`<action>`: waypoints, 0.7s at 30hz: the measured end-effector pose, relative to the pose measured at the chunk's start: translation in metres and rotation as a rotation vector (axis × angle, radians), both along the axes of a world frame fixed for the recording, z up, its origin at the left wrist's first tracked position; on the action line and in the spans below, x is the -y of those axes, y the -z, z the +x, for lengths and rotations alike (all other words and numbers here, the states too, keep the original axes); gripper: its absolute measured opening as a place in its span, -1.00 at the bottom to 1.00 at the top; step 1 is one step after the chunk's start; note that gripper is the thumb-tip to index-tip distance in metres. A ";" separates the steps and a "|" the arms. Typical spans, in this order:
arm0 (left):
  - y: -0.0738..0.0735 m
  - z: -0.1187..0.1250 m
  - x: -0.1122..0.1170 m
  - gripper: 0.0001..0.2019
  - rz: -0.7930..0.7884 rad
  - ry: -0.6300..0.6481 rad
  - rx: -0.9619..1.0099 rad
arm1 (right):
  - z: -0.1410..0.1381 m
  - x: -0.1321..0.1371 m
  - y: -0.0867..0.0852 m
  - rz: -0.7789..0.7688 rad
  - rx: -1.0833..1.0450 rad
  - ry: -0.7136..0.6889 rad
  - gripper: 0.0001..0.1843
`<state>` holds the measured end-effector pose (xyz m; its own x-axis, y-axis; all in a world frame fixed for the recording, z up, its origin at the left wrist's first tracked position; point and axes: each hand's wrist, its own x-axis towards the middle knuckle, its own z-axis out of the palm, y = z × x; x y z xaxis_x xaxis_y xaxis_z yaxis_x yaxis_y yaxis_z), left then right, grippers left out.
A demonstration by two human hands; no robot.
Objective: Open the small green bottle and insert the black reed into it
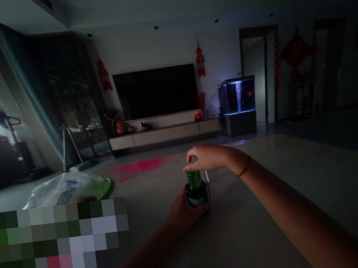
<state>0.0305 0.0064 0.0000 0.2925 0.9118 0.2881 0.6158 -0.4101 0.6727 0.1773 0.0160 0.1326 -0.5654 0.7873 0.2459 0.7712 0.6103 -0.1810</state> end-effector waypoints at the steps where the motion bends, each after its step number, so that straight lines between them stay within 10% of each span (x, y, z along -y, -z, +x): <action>1: 0.000 0.000 0.000 -0.48 0.000 0.004 0.007 | 0.001 -0.001 0.000 -0.017 0.028 -0.008 -0.57; 16: 0.004 -0.001 0.000 -0.41 -0.001 0.009 0.055 | 0.010 -0.001 -0.001 -0.176 0.015 -0.252 -0.64; 21: 0.003 -0.001 0.002 -0.43 0.044 0.013 0.079 | 0.009 -0.002 0.003 -0.205 -0.035 -0.256 -0.37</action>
